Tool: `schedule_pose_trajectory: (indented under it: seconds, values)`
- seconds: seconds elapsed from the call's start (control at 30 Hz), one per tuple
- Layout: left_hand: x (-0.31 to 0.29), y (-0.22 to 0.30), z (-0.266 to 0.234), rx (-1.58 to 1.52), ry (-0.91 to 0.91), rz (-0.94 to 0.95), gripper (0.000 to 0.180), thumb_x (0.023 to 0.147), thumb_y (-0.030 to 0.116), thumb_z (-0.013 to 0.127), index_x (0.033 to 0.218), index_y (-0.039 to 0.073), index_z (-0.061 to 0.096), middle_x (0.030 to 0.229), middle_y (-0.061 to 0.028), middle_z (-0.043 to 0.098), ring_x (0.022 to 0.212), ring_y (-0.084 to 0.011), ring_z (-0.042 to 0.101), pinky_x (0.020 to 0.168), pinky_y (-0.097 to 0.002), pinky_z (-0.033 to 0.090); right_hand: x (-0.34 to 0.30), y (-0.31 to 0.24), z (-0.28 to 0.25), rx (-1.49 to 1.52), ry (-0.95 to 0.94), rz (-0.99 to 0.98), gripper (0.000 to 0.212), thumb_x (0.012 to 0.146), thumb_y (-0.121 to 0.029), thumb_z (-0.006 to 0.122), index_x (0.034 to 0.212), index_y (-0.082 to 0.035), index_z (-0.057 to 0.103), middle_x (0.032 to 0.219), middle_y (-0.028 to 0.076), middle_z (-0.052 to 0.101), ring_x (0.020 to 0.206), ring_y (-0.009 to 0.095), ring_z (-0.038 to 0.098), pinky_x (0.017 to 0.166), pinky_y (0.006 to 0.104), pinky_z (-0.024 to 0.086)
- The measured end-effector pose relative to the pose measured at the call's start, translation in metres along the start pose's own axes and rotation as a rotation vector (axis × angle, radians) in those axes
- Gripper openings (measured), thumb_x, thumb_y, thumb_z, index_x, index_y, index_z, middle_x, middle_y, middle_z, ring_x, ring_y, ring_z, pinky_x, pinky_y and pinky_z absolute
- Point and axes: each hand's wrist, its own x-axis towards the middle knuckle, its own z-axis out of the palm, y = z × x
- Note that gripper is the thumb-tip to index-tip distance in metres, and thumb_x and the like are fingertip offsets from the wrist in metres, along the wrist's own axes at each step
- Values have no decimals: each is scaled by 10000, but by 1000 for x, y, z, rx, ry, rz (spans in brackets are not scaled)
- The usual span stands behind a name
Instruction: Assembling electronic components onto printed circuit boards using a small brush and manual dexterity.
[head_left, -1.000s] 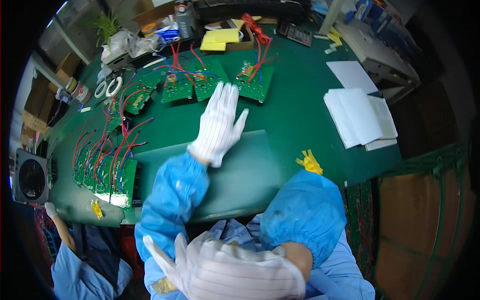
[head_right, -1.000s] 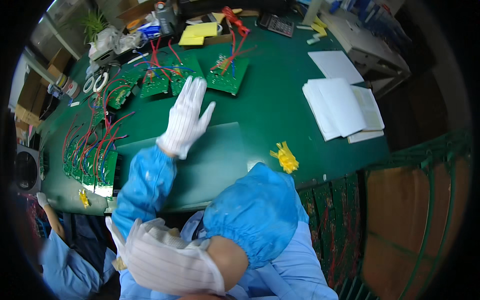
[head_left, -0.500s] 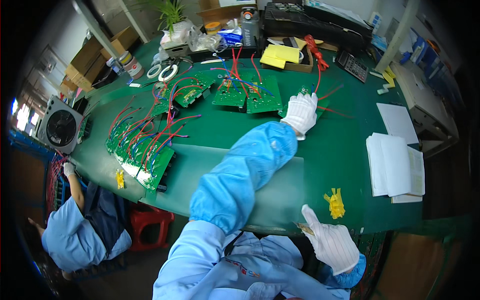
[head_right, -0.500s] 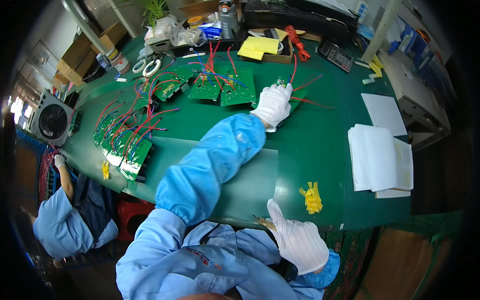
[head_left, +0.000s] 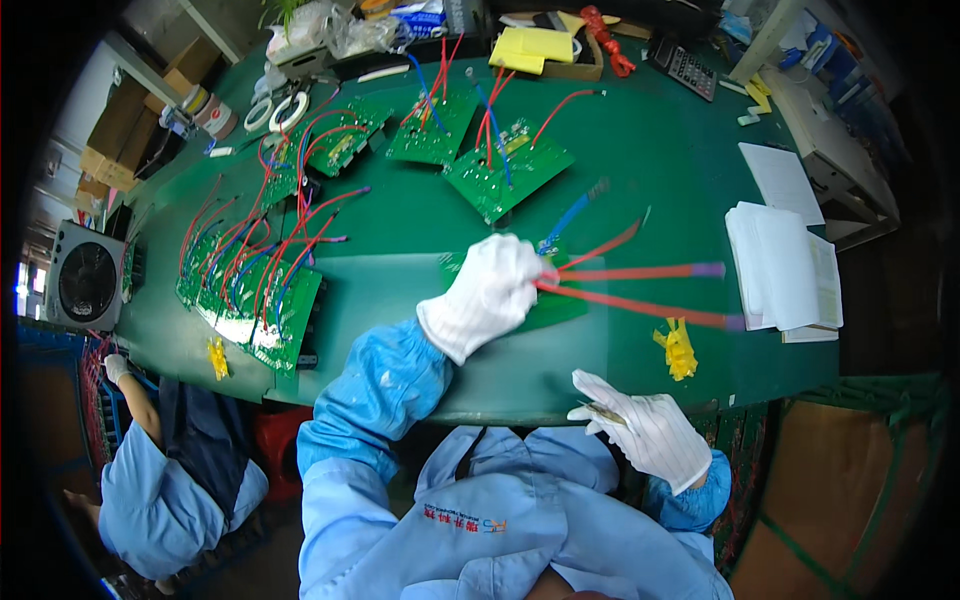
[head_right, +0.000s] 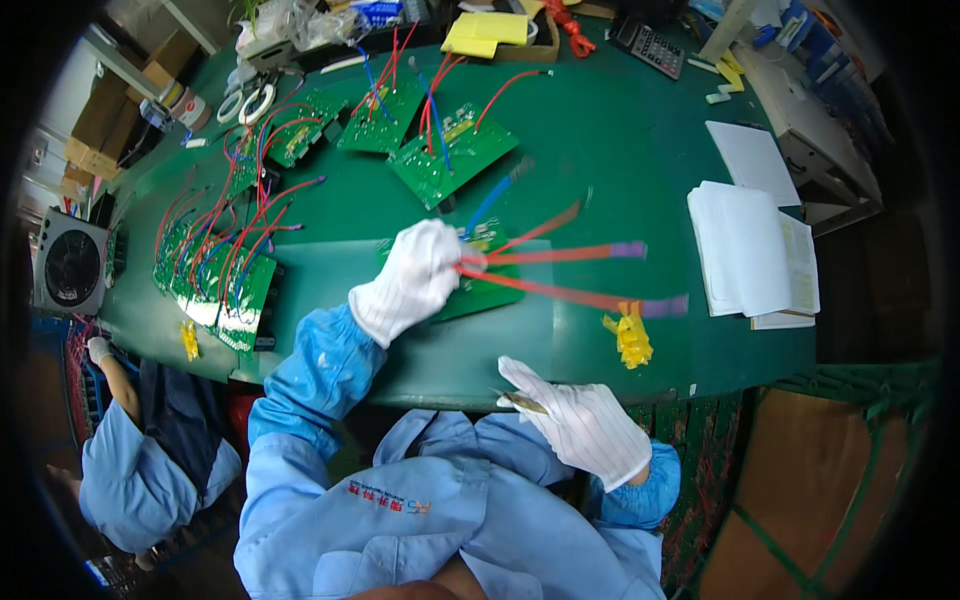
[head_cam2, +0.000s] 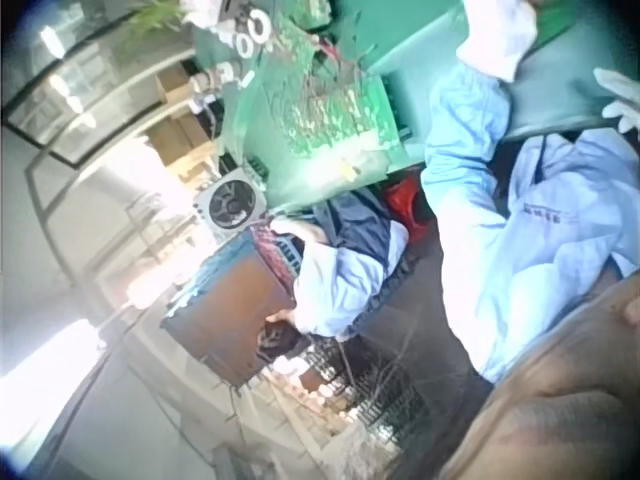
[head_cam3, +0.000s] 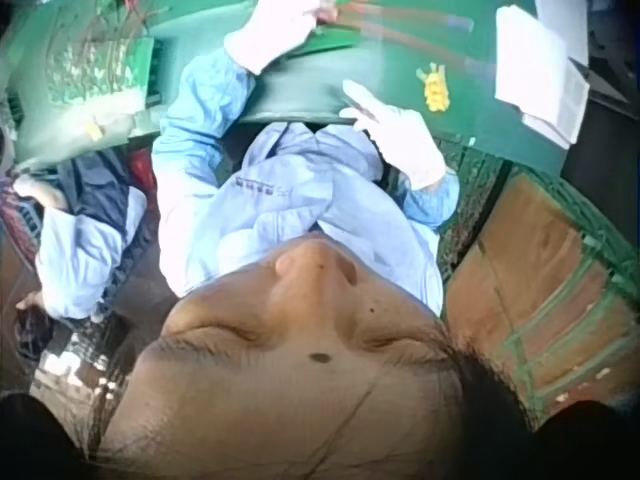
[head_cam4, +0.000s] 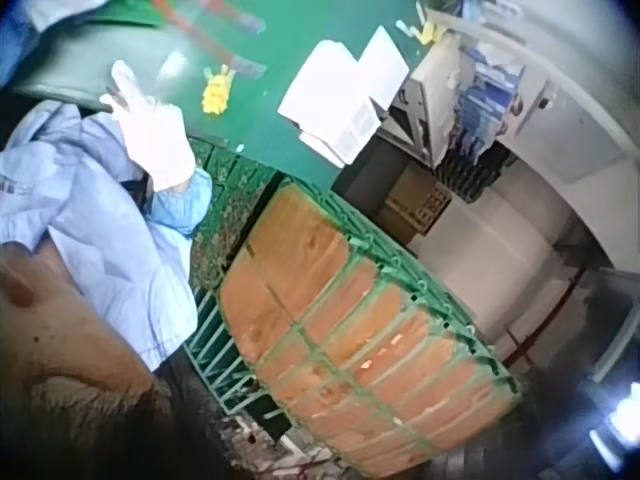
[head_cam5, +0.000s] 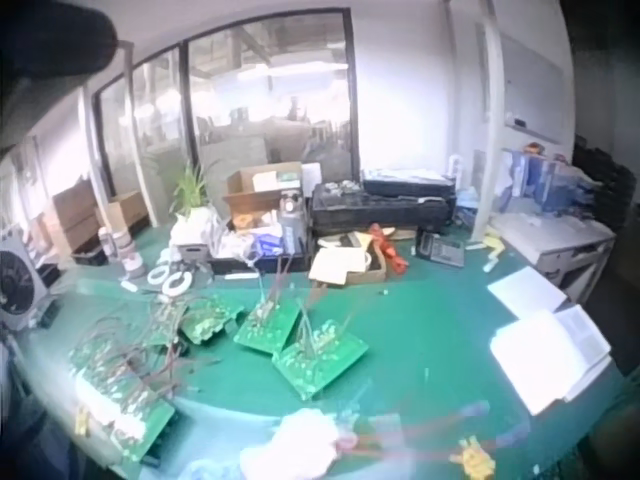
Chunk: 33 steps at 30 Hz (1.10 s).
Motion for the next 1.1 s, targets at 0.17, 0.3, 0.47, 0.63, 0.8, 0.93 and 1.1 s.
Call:
schedule_pose_trajectory:
  seconds: [0.17, 0.3, 0.47, 0.63, 0.8, 0.93, 1.1]
  values:
    - [-68, 60, -40, 215, -332, -105, 382, 707, 85, 677, 1086, 68, 719, 904, -99, 591, 899, -309, 591, 855, -469, 505, 3, -4, -12, 843, -278, -4, 532, 1045, -116, 531, 1558, -28, 422, 1364, 95, 689, 855, 192, 746, 696, 314, 590]
    - [-94, 92, -26, 247, -86, -73, 451, 727, 115, 707, 1175, 68, 707, 1036, -106, 593, 1070, -290, 609, 1151, -559, 408, -38, 17, -12, 1406, 51, 81, 511, 1061, -148, 496, 1509, 87, 423, 1184, 258, 695, 553, 132, 620, 526, 221, 485]
    - [-108, 107, 0, 295, -19, 0, 366, 786, 202, 761, 1144, 142, 715, 935, -62, 592, 1076, -278, 618, 1158, -558, 400, 25, -5, -28, 1130, 524, 356, 872, 1044, -480, 587, 1538, 177, 296, 783, 79, 677, 431, 39, 424, 405, 196, 330]
    - [-108, 102, 6, 300, -26, -161, 715, 805, 369, 786, 1419, 56, 597, 986, -85, 612, 970, -266, 626, 1090, -497, 469, 64, -7, -38, 992, 505, 420, 878, 1023, -714, 441, 1585, -40, 405, 776, -8, 580, 487, 14, 366, 460, 185, 293]
    - [-88, 114, 12, 406, -89, -212, 711, 852, 320, 744, 1456, -3, 552, 1218, -135, 645, 1171, -291, 610, 1090, -481, 440, 67, 11, -31, 782, 435, 434, 635, 1118, -530, 404, 1494, -41, 550, 823, -12, 570, 569, 37, 431, 512, 208, 336]
    - [-92, 110, 42, 533, -17, -107, 520, 911, 199, 589, 1376, -32, 601, 1339, -178, 627, 1266, -311, 584, 1056, -420, 447, 79, 12, -29, 620, 407, 298, 436, 1117, -342, 496, 1409, -50, 635, 930, 34, 636, 689, 83, 549, 625, 232, 456]
    - [-109, 95, 46, 590, -27, 294, 354, 884, 208, 653, 1166, 5, 716, 1226, -152, 707, 1176, -297, 655, 914, -369, 503, 82, 24, -3, -20, 237, -22, 390, 1016, -195, 623, 1399, -129, 635, 957, 135, 677, 730, 260, 646, 666, 360, 543]
